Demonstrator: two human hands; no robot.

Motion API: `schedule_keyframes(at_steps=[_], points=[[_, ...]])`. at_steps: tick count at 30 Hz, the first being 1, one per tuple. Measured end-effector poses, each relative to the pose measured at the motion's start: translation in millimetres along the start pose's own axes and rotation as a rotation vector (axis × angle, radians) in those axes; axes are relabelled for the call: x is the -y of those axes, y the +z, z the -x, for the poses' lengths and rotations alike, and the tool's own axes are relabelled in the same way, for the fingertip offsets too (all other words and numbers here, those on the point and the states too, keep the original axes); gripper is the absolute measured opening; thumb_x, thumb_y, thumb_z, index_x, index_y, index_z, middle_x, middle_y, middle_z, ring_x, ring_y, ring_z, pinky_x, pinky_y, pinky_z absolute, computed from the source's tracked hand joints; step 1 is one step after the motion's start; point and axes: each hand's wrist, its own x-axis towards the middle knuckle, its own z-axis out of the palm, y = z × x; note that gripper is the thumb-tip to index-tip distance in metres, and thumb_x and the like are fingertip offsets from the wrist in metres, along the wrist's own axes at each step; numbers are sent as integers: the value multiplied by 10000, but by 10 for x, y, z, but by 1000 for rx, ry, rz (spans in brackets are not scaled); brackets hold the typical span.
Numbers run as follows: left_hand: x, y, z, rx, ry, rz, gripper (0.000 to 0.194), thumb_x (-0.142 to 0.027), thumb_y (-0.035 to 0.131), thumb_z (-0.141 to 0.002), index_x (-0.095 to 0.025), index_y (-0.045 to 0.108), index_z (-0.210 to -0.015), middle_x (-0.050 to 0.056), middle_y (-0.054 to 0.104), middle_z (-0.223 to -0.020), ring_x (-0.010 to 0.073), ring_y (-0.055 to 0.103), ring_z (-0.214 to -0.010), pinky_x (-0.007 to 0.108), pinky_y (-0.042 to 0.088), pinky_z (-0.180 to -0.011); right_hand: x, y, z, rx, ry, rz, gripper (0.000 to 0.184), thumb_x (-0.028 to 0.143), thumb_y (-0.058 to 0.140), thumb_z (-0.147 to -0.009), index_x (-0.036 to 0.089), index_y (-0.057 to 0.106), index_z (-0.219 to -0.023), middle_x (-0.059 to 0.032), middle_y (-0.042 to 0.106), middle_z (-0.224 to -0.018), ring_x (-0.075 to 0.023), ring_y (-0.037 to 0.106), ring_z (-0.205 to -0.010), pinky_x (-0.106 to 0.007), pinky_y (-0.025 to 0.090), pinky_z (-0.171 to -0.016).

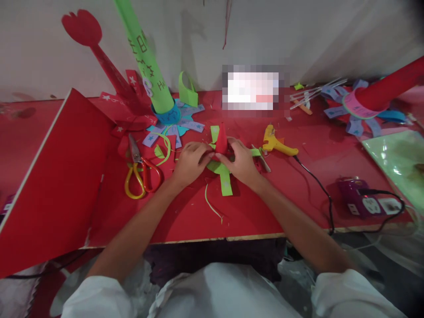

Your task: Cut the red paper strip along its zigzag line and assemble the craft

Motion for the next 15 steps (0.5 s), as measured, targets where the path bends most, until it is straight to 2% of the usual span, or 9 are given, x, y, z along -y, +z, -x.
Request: schedule_keyframes(at_steps=[3,5,9,15], points=[[48,-84,-11,-88,-69,79,192,-313,535,-1098,-205,693,-1107,96,788,-1114,256,718,-1070,424,561,-979,46,-64,6,19,-50,-21,372,396,670,-1001,279,641,-1354,-141,750,-1362,-367,689,-1288,-571,557,-1112],[86,-115,-15,-118,-45,87,166,-311,587,-1074,-203,690,-1148,103,778,-1163,262,698,-1125,432,548,-1021,54,-77,8,32,-97,-49,378,380,661,-1002,270,641,-1363,-142,737,-1400,-359,676,-1331,-567,544,-1144],[124,-64,13,-53,8,3,290,-222,662,-994,-217,686,-1284,109,763,-1275,293,673,-1229,476,514,-1090,19,-64,12,86,-141,-99,422,399,664,-998,272,635,-1400,-142,732,-1429,-352,675,-1350,-568,541,-1157],[105,34,67,28,-11,-141,149,-191,588,-1020,-215,734,-1031,92,790,-1044,289,699,-1040,462,509,-945,-60,-83,2,180,-131,-154,473,494,651,-1024,263,629,-1436,-158,736,-1415,-345,701,-1302,-565,560,-1128]])
